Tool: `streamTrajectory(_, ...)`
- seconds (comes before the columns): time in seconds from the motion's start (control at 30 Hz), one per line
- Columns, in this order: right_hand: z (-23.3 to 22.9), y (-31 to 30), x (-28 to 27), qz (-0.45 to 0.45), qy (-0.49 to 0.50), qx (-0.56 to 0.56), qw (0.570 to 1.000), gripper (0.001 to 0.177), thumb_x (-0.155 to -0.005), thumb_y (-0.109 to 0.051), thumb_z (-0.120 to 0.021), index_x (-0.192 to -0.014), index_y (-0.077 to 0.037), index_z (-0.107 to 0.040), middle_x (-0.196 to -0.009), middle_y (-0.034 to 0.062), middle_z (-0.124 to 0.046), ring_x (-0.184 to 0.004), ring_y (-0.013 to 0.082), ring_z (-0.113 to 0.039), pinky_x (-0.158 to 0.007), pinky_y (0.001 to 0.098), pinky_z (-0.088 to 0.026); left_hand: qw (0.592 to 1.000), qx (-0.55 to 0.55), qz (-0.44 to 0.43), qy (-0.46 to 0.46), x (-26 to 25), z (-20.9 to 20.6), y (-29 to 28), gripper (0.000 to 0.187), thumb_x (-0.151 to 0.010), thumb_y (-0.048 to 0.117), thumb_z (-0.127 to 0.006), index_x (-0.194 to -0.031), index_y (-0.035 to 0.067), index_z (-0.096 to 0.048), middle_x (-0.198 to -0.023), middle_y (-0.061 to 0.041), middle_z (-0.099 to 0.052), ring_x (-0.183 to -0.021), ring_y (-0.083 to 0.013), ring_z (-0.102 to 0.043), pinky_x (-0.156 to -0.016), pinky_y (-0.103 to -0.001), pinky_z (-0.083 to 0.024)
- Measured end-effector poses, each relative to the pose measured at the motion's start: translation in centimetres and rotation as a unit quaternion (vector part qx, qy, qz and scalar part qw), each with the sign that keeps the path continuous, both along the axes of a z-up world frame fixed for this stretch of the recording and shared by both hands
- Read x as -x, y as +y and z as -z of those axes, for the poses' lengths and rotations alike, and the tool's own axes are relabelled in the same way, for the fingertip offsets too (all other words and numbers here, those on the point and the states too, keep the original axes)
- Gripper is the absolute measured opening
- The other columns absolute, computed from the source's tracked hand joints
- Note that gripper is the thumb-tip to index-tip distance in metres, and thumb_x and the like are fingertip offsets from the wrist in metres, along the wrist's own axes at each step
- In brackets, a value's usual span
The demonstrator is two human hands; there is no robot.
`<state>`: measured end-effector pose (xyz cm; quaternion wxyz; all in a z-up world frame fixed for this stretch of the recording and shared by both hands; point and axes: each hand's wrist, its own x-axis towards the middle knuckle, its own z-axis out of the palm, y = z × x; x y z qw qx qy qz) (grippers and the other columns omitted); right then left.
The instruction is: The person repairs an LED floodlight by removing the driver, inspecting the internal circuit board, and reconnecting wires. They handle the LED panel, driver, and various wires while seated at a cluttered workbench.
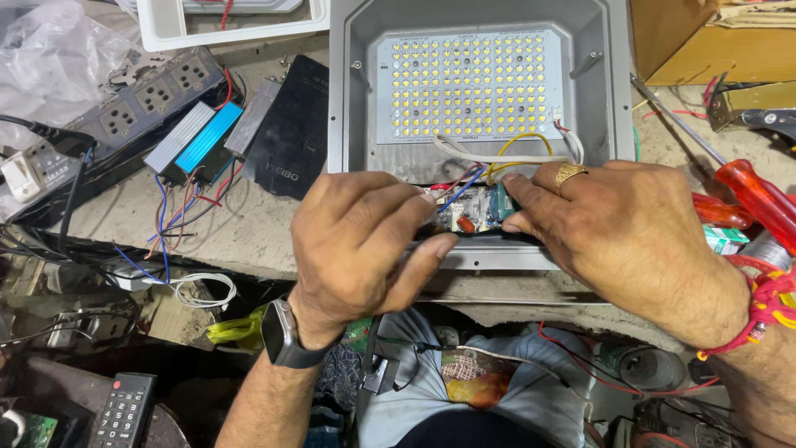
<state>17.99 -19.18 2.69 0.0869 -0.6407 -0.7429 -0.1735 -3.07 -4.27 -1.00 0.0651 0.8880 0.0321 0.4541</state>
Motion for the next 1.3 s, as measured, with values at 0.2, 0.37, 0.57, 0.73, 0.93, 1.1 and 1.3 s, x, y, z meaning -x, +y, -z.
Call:
streamTrajectory(0.2,0.1,0.0,-0.2,-0.02,0.02,-0.004,1.0,0.041,-0.084,-0.035,-0.074,-0.114,-0.007,-0.076,-0.092,0.0022,-0.074,-0.064,0.0251,-0.067,-0.049,0.0379,-0.048,0.995,0.043,-0.039,-0.078,0.1,0.0,-0.8,0.025,-0.092,0.013,-0.074,-0.108,-0.004,-0.065,-0.106,-0.016,-0.069,-0.096,-0.0301,-0.068,-0.083,-0.042,-0.056)
streamTrajectory(0.37,0.2,-0.2,-1.0,0.016,0.019,0.043,0.999,0.039,-0.081,-0.012,-0.07,-0.12,-0.012,-0.077,-0.09,-0.0001,-0.074,-0.068,0.0244,-0.07,-0.051,0.0393,-0.051,1.0,-0.002,0.023,0.004,0.5,-0.4,-3.1,0.023,-0.098,0.017,-0.077,-0.114,0.002,-0.068,-0.114,-0.011,-0.07,-0.104,-0.0296,-0.069,-0.092,-0.045,-0.056)
streamTrajectory(0.57,0.5,0.0,-2.0,-0.002,0.077,0.032,0.997,0.032,-0.086,-0.012,-0.071,-0.116,-0.014,-0.078,-0.095,0.0008,-0.074,-0.07,0.0265,-0.069,-0.052,0.0406,-0.05,0.994,-0.063,-0.03,0.081,-0.1,-0.7,-5.8,0.041,-0.102,0.036,-0.078,-0.12,0.0,-0.07,-0.119,-0.014,-0.072,-0.108,-0.0287,-0.065,-0.093,-0.047,-0.045)
streamTrajectory(0.73,0.3,-0.2,-2.1,0.005,0.088,0.032,0.996,0.028,-0.086,-0.017,-0.075,-0.113,-0.016,-0.079,-0.099,-0.0003,-0.074,-0.072,0.0259,-0.07,-0.053,0.0402,-0.051,0.988,-0.009,-0.011,0.156,-0.3,-1.0,-6.7,0.048,-0.102,0.032,-0.075,-0.133,-0.001,-0.061,-0.13,-0.016,-0.068,-0.126,-0.0304,-0.062,-0.108,-0.049,-0.043)
streamTrajectory(0.93,0.2,-0.3,-2.3,-0.003,0.15,0.019,0.988,0.025,-0.086,-0.016,-0.078,-0.11,-0.01,-0.078,-0.1,0.0037,-0.077,-0.076,0.0248,-0.072,-0.059,0.0361,-0.053,0.975,0.047,0.016,0.218,-2.6,-0.5,-7.6,0.077,-0.085,0.034,-0.075,-0.143,-0.008,-0.046,-0.141,-0.027,-0.057,-0.134,-0.0398,-0.053,-0.112,-0.053,-0.041)
streamTrajectory(1.1,-1.9,-1.6,-4.3,0.052,0.327,0.0,0.944,0.019,-0.092,-0.012,-0.078,-0.11,-0.006,-0.078,-0.089,0.0065,-0.076,-0.068,0.0184,-0.07,-0.057,0.0308,-0.051,0.976,0.045,0.025,0.213,-3.1,-0.1,-7.2,0.072,-0.086,0.033,-0.073,-0.138,-0.009,-0.048,-0.138,-0.026,-0.06,-0.136,-0.0406,-0.053,-0.116,-0.053,-0.04)
streamTrajectory(1.3,-3.8,-1.6,-5.7,0.118,0.385,-0.022,0.915,0.016,-0.094,-0.008,-0.076,-0.11,-0.003,-0.077,-0.082,0.0082,-0.075,-0.063,0.0144,-0.068,-0.055,0.0274,-0.049,0.973,-0.013,0.005,0.229,-3.9,0.0,-7.1,0.051,-0.095,0.026,-0.066,-0.132,-0.007,-0.056,-0.129,-0.026,-0.066,-0.131,-0.0401,-0.059,-0.116,-0.054,-0.042)
